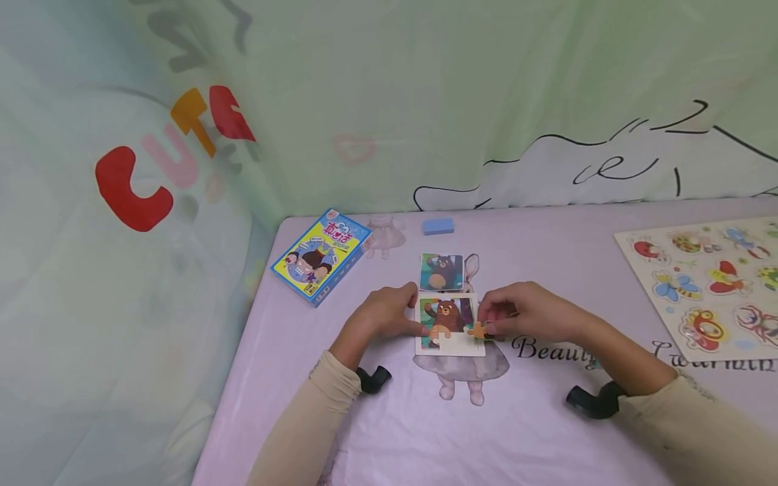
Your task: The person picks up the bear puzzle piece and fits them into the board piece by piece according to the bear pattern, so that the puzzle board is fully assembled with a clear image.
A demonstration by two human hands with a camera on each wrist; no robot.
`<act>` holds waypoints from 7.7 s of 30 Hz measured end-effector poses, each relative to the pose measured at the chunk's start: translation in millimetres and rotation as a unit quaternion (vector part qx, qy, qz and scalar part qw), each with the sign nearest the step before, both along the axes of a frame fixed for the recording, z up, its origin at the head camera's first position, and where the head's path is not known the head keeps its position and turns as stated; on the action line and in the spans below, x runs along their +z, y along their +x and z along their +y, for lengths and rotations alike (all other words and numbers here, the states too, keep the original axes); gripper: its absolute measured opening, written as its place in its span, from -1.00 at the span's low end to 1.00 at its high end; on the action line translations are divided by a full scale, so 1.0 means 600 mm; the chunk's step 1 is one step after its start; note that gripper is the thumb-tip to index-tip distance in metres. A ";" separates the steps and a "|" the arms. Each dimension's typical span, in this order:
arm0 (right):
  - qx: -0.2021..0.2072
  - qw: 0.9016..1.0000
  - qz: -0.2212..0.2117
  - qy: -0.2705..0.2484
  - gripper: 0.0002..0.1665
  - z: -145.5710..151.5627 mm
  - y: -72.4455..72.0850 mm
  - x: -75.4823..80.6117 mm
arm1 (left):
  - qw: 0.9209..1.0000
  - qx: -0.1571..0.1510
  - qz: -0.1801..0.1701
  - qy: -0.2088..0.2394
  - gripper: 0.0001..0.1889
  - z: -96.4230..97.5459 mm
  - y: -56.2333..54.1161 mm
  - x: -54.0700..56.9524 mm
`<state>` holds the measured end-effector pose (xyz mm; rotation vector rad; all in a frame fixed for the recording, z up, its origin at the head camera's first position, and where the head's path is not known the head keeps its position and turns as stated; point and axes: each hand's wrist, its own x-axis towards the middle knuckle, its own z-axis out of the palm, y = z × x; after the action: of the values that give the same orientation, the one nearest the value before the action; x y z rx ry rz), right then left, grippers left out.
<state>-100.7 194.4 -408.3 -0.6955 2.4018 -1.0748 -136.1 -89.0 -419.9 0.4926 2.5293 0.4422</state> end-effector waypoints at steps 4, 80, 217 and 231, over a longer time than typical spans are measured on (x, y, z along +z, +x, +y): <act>0.007 1.000 0.002 -0.010 -0.81 -0.017 -0.002 -0.002 | 1.000 0.000 0.003 -0.002 -0.45 0.001 0.001 0.001; -0.030 0.998 -0.009 0.051 -0.75 -0.077 -0.017 -0.022 | 0.999 0.021 -0.025 -0.031 -0.11 0.027 0.007 0.014; -0.068 0.972 0.027 0.221 -0.61 0.207 0.051 -0.012 | 0.994 0.066 -0.030 -0.082 0.05 0.053 0.022 0.016; -0.070 0.975 0.016 0.210 -0.63 0.210 0.053 -0.011 | 0.994 0.063 -0.031 -0.081 0.07 0.054 0.023 0.018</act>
<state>-68.9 320.3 -414.6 -0.4035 2.6175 -0.5699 -122.5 -56.8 -409.0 0.2543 2.5180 0.2899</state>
